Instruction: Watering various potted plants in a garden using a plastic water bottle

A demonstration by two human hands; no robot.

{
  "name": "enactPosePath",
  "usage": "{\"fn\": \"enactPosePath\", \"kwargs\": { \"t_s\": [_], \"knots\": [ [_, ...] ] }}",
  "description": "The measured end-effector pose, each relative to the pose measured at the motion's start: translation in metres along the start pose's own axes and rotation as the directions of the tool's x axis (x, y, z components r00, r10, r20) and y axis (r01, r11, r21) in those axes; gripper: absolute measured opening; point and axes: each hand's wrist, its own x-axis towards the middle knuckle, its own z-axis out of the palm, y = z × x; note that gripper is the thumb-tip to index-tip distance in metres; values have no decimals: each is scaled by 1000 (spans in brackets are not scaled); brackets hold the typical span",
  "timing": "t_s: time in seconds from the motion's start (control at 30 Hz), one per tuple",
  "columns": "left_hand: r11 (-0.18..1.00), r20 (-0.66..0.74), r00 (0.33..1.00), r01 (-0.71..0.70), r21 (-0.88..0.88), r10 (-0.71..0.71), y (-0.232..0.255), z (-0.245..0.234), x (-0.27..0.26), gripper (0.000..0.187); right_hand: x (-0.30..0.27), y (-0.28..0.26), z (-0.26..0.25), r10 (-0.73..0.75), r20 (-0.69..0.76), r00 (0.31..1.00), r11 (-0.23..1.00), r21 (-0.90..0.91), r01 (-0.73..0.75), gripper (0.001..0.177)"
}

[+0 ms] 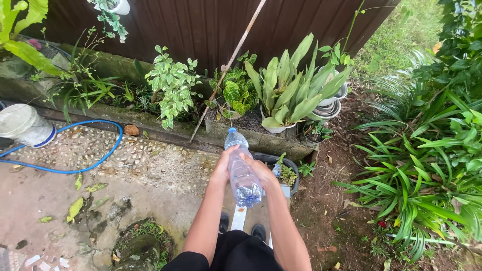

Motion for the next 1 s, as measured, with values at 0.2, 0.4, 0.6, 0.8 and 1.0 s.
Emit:
{"fn": "enactPosePath", "kwargs": {
  "t_s": [0.2,0.4,0.6,0.8,1.0],
  "knots": [
    [999,1,1000,-14,32,14,-2,-11,19,40,-16,-12,4,-2,-7,1000,1000,4,2,58],
    [1000,4,1000,0,20,0,-5,-11,23,39,-25,-17,2,-9,-34,999,1000,13,9,59],
    [999,23,1000,4,48,-5,-5,5,13,39,7,-2,-17,-23,5,1000,1000,-3,23,64],
    [999,37,999,5,44,-7,-15,-5,44,37,17,1,-23,-28,-13,1000,995,96,30,57],
    [997,22,1000,14,70,-15,-19,-1,49,38,15,2,-29,-31,-6,1000,993,117,31,57]
  ]
}}
